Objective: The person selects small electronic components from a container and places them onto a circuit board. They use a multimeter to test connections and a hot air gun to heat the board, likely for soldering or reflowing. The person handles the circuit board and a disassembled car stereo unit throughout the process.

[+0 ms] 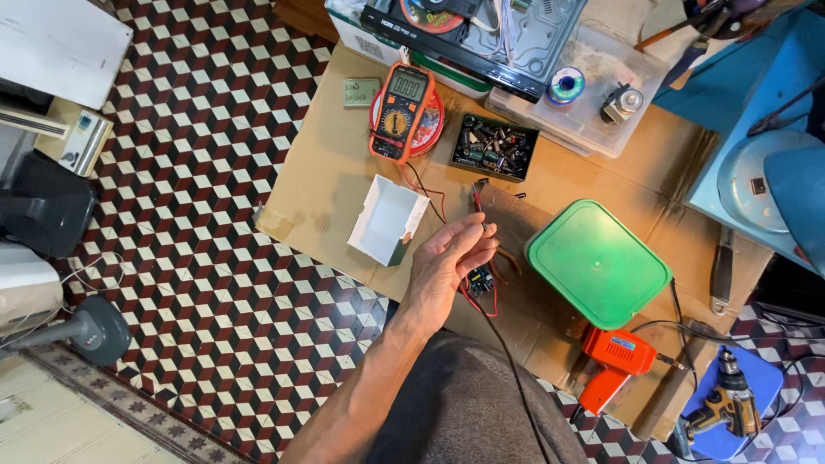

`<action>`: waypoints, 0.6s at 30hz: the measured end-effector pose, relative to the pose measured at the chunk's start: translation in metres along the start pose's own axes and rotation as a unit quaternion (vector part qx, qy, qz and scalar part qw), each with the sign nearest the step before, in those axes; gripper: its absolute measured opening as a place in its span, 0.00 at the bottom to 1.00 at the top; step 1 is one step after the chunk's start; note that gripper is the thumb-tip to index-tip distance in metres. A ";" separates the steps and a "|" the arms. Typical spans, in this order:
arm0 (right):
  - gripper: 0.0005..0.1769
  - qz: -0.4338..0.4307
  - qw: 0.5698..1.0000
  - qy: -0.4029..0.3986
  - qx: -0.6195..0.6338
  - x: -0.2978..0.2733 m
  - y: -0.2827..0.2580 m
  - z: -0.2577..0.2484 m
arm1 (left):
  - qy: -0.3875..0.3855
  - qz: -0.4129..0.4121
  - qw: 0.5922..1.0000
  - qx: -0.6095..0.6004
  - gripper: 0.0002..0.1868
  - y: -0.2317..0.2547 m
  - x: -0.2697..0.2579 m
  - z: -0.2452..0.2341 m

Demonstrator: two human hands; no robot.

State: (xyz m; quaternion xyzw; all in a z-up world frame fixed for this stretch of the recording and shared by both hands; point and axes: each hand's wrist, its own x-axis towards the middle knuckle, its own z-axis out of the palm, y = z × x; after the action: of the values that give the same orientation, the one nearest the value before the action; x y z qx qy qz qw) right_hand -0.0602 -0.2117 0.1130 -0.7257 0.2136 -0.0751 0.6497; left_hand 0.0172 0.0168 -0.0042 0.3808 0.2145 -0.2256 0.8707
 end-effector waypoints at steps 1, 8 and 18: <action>0.17 -0.003 1.000 0.004 -0.011 0.004 -0.001 0.002 | -0.004 -0.006 1.000 -0.005 0.22 -0.002 0.001 0.001; 0.15 0.005 0.998 -0.006 -0.055 0.032 0.021 0.044 | -0.020 -0.028 0.999 -0.038 0.23 -0.005 0.025 -0.017; 0.11 0.021 0.994 0.067 -0.087 0.043 0.011 0.064 | -0.035 -0.127 0.989 0.065 0.24 0.005 0.066 -0.022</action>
State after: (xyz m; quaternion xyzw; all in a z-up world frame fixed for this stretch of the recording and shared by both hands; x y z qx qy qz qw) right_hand 0.0006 -0.1714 0.0863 -0.7683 0.2779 -0.0906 0.5695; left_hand 0.0693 0.0217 -0.0512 0.3984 0.2153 -0.3610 0.8152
